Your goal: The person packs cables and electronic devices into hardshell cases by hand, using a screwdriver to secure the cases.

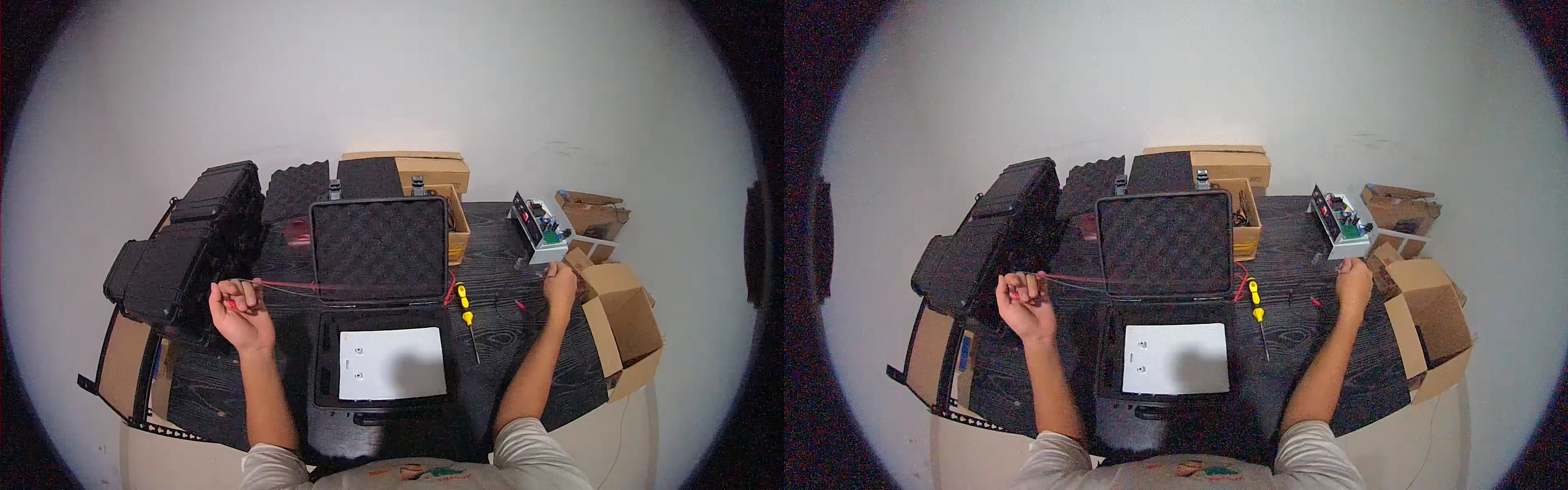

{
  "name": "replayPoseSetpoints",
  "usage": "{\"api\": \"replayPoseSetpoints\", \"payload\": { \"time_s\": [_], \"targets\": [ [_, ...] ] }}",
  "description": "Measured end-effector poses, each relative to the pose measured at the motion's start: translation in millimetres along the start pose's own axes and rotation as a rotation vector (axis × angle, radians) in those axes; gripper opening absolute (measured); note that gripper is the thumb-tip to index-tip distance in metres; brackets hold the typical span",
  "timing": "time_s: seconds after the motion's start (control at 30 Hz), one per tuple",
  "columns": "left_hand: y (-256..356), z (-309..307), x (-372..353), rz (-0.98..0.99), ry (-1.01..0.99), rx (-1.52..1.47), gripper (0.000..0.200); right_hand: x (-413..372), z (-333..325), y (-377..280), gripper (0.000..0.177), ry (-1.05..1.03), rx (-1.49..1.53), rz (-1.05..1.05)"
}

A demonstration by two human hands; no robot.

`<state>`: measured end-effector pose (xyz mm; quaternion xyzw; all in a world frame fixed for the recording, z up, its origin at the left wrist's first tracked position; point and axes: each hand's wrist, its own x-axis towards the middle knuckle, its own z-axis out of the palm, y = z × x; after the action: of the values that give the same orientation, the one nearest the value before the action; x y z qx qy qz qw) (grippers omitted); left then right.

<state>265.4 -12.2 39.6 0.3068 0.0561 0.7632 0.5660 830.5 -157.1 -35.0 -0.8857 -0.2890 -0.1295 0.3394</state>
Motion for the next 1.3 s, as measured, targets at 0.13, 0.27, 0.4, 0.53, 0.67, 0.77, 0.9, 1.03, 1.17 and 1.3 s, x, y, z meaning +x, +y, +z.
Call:
{"api": "replayPoseSetpoints", "payload": {
  "time_s": [0.13,0.27,0.4,0.53,0.67,0.77,0.9,1.03,1.17,1.3],
  "targets": [
    [-7,-6,1,0.016,0.009,0.028,0.043,-1,-7,-5,0.041,0.114,0.064,0.08],
    [-7,-8,3,0.049,0.071,0.006,0.043,3,-5,0,0.046,0.178,0.14,-0.009],
    [-1,-12,6,0.091,0.115,0.009,0.044,10,-1,7,0.045,0.09,0.344,0.015],
    [-2,-16,10,0.079,0.091,-0.006,0.043,14,9,11,0.037,0.053,0.512,-0.109],
    [-9,-19,10,-0.025,-0.048,0.037,0.044,-11,-27,-30,0.028,-0.52,0.74,-0.064],
    [-24,3,-3,-0.114,-0.021,0.168,0.045,-36,-47,-77,0.023,-0.67,0.593,-0.155],
    [-34,24,-30,-0.374,-0.324,0.471,0.056,-70,-48,-132,0.013,-0.758,0.638,-0.369],
    [-47,53,-59,-0.446,-0.744,0.701,0.06,-112,-53,-176,0.017,-0.831,0.778,-0.516],
    [-63,48,-75,-0.694,-0.993,0.679,0.055,-147,-36,-195,0.017,-0.79,0.862,-0.553],
    [-67,52,-83,-0.866,-1.076,0.591,0.055,-162,-44,-209,0.028,-0.611,0.646,-0.634]
  ]
}}
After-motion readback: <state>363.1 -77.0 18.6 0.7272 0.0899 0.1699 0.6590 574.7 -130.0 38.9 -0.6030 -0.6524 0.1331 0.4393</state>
